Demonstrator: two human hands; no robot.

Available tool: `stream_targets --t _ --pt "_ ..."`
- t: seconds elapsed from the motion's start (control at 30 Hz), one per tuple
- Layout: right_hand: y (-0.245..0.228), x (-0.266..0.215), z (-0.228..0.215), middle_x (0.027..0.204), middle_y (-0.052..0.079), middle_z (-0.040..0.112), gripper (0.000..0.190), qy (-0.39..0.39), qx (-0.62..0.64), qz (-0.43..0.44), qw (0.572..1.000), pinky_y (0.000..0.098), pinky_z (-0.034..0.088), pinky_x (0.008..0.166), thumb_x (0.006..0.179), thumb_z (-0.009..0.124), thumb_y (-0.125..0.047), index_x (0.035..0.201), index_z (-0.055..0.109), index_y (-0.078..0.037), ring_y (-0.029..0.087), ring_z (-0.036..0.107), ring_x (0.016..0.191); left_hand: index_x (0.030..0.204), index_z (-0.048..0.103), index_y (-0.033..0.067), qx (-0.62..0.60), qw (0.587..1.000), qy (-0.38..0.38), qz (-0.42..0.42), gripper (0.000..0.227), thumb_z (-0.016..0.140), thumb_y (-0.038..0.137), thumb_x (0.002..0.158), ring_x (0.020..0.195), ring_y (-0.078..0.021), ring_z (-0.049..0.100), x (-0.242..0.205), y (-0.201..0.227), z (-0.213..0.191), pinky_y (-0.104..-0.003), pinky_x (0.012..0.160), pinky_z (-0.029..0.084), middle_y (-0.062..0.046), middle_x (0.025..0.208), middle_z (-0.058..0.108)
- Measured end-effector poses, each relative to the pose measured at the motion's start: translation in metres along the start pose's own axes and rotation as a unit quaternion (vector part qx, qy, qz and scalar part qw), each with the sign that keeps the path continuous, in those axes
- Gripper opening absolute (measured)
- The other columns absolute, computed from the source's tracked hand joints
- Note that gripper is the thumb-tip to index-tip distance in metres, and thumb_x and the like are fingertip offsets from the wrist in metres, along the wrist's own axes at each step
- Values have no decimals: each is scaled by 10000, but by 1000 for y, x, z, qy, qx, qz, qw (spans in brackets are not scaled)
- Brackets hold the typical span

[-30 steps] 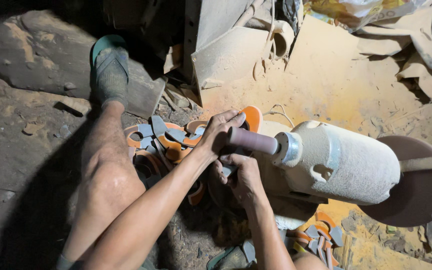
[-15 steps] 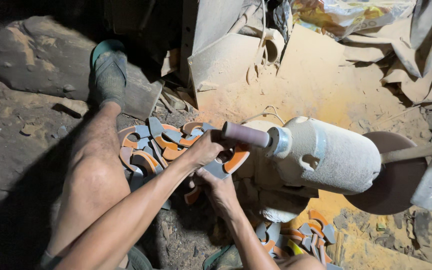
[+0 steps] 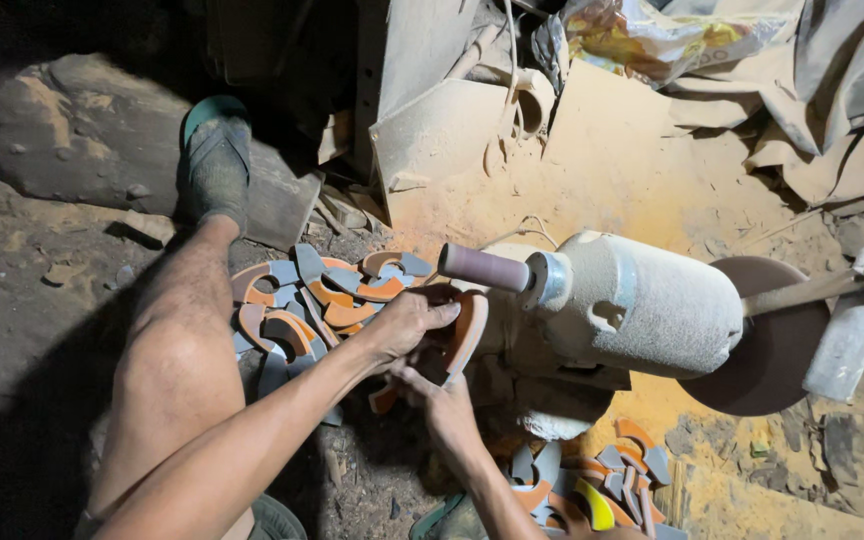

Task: The person sits on the floor and uses a bench grinder to smooth the edges of multiple orange and gray sandal soles. They hold each sole against the rotating grinding wheel, turning it to work different edges, then place the finished pieces aside.

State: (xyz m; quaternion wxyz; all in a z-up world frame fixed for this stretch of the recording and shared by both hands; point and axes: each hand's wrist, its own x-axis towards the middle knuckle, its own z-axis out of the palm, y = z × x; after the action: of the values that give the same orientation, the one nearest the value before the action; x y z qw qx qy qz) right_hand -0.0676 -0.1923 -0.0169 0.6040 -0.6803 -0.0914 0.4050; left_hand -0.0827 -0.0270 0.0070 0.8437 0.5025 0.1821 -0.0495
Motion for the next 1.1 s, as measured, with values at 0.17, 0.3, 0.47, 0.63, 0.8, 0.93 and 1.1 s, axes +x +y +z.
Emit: stream_targets --t 0.17,0.3,0.47,0.63,0.8,0.93,1.1 --pt "-23 -20 -39 1054 -21 608 411 2 -192 -111 975 227 455 857 964 697 -301 1252 547 -50 26 529 978 1165 720 -19 -106 994 -30 -11 405 655 354 1020 862 -127 560 -4 4 0 -287 680 410 -46 1046 712" --pt "-56 -25 -76 1001 -13 645 433 -51 -127 -49 989 204 426 781 1003 639 -403 1221 647 -29 23 537 912 1196 692 -24 -182 975 -124 30 414 679 315 958 1095 -164 703 -7 14 -5 -305 959 551 -106 1167 749" --pt "-69 -24 -92 804 44 696 439 -6 10 108 994 265 466 521 882 745 -383 1083 727 6 112 599 619 1266 651 -26 -208 962 -172 42 432 681 308 993 1146 -198 660 -7 13 1 -326 995 523 -139 1214 723" --pt "-74 -19 -96 698 54 678 471 96 2 142 985 281 444 480 825 795 -409 873 738 57 135 579 530 998 734 53 -168 980 -104 1 313 701 362 962 641 -13 504 1 2 -4 -183 548 384 12 858 695" --pt "-75 -12 -104 596 104 630 546 146 -76 169 972 287 338 434 795 811 -465 726 751 74 153 493 456 719 658 93 -185 978 -92 -3 393 748 362 991 382 -33 288 14 -11 -11 -247 346 199 80 553 462" --pt "-66 -10 -108 635 97 655 526 156 -22 178 971 286 398 458 771 836 -436 749 741 81 157 538 484 714 677 91 -191 980 -59 -16 357 773 340 952 358 -32 289 18 -18 -9 -245 327 199 79 535 449" --pt "-65 -7 -112 670 106 674 511 173 -16 166 971 283 411 472 769 839 -422 772 751 82 161 559 513 796 742 85 -193 979 -54 -33 299 776 354 922 354 -25 294 17 -9 -1 -226 320 200 79 552 471"
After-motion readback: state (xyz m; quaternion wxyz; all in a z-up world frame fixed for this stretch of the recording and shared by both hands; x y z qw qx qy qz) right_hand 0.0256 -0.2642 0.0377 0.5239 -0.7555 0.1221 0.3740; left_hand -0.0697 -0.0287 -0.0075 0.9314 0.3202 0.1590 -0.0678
